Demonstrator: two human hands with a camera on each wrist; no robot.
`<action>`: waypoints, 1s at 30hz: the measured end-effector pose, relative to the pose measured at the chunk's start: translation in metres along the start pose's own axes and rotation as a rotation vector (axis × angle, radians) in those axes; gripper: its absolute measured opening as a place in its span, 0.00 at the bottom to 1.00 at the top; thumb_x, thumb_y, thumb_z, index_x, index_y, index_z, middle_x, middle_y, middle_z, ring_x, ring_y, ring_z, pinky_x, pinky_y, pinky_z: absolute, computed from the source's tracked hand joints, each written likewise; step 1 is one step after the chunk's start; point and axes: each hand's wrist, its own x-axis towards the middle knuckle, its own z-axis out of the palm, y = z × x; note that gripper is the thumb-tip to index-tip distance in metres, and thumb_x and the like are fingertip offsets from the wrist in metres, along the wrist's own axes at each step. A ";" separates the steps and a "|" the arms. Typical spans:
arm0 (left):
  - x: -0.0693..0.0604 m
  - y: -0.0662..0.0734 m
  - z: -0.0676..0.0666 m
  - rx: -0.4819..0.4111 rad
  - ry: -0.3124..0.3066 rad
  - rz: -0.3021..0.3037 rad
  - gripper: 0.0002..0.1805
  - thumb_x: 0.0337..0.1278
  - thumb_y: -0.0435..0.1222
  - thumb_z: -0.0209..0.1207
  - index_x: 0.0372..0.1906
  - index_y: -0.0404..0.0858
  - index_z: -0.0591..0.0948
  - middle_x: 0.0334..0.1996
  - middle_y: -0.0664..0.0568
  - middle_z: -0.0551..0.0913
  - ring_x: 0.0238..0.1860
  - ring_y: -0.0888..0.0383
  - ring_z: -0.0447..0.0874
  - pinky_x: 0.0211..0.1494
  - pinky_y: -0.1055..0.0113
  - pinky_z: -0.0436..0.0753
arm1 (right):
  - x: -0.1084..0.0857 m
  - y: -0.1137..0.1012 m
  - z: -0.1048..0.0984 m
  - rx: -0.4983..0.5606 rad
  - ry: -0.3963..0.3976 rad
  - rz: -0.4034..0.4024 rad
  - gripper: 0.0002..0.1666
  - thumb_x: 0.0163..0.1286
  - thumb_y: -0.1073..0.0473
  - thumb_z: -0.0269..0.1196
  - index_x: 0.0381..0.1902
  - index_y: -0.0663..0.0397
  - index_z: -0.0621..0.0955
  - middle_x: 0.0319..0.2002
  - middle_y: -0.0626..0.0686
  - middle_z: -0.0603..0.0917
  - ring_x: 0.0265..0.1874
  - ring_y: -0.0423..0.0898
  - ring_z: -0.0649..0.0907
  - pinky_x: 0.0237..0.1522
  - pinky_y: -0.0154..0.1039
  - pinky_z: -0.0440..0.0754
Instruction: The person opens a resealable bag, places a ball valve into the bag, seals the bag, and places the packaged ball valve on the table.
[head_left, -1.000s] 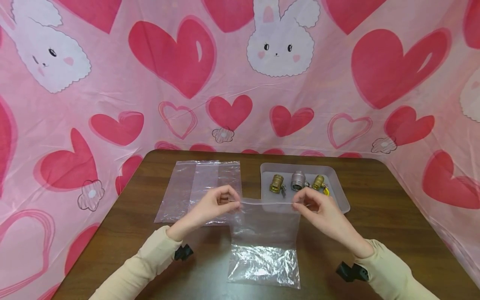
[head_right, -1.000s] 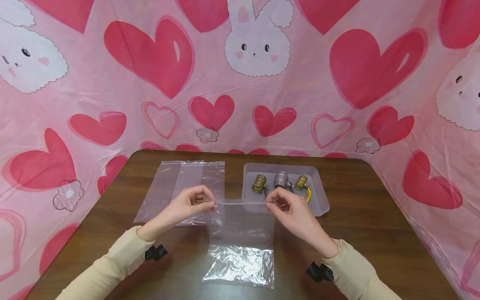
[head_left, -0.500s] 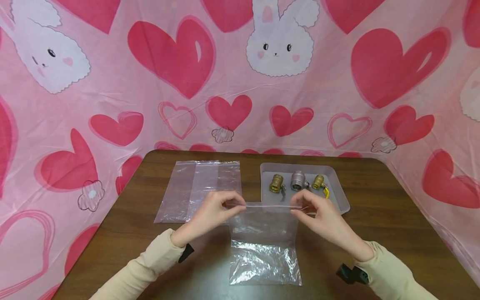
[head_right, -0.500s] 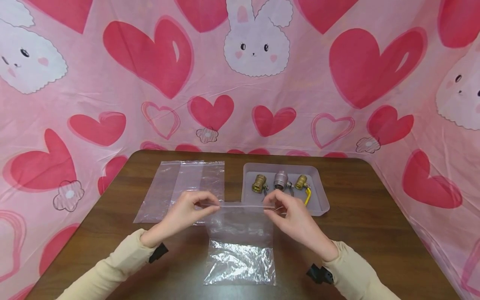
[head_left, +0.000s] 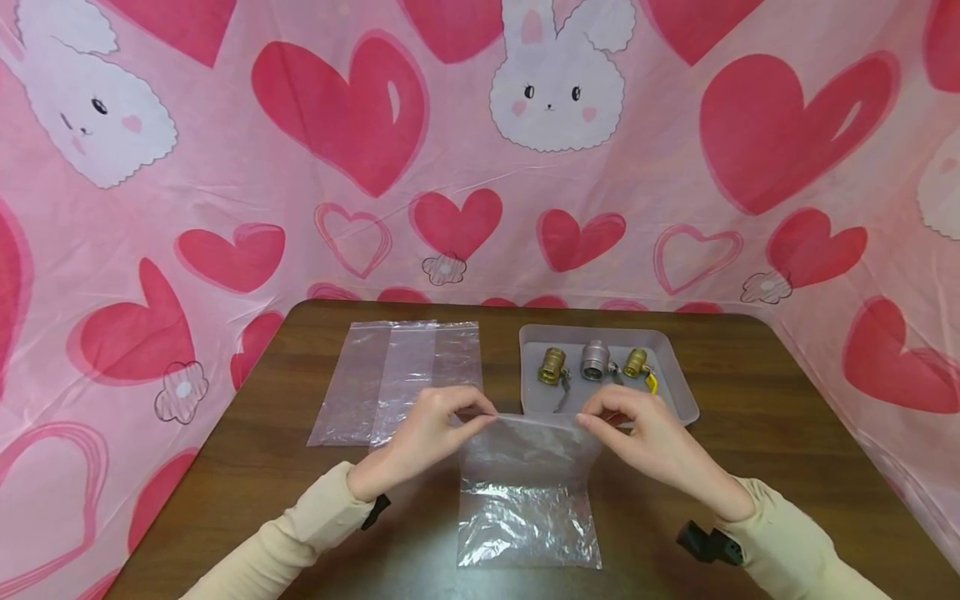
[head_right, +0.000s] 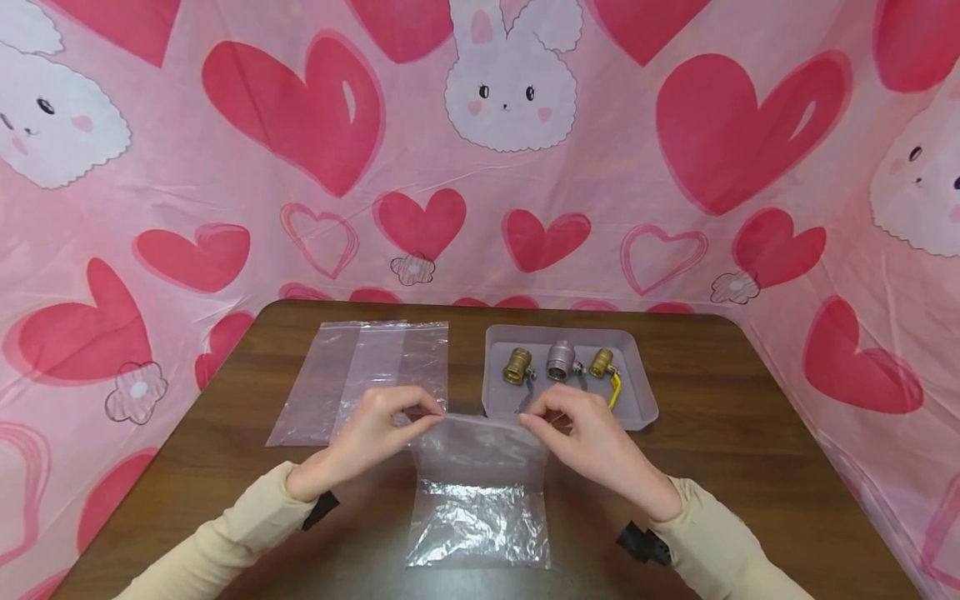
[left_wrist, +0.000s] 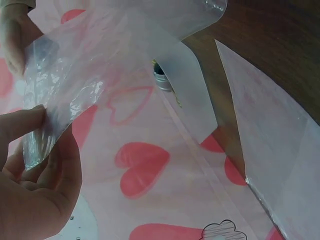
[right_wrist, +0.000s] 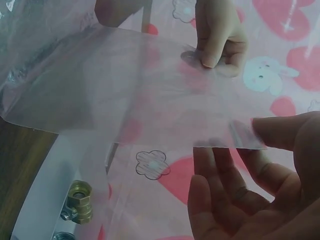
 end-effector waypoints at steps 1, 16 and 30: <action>0.000 0.001 0.000 0.002 -0.002 0.004 0.02 0.55 0.30 0.68 0.32 0.38 0.86 0.29 0.53 0.89 0.30 0.65 0.87 0.36 0.80 0.82 | 0.000 0.000 0.000 0.002 -0.003 -0.010 0.09 0.64 0.63 0.69 0.29 0.41 0.83 0.28 0.37 0.83 0.27 0.29 0.78 0.31 0.30 0.83; -0.002 0.006 0.002 -0.043 -0.071 -0.057 0.01 0.57 0.31 0.67 0.34 0.39 0.87 0.31 0.53 0.90 0.32 0.66 0.87 0.37 0.80 0.83 | 0.000 -0.004 -0.001 -0.034 -0.094 -0.168 0.09 0.61 0.66 0.70 0.34 0.45 0.84 0.32 0.38 0.84 0.33 0.29 0.80 0.35 0.30 0.83; -0.003 0.006 0.004 -0.076 -0.128 0.007 0.03 0.56 0.29 0.67 0.34 0.38 0.85 0.31 0.52 0.89 0.33 0.66 0.87 0.39 0.80 0.82 | 0.003 -0.009 -0.004 -0.149 -0.177 -0.163 0.12 0.60 0.69 0.66 0.30 0.44 0.81 0.29 0.38 0.80 0.28 0.28 0.74 0.30 0.28 0.78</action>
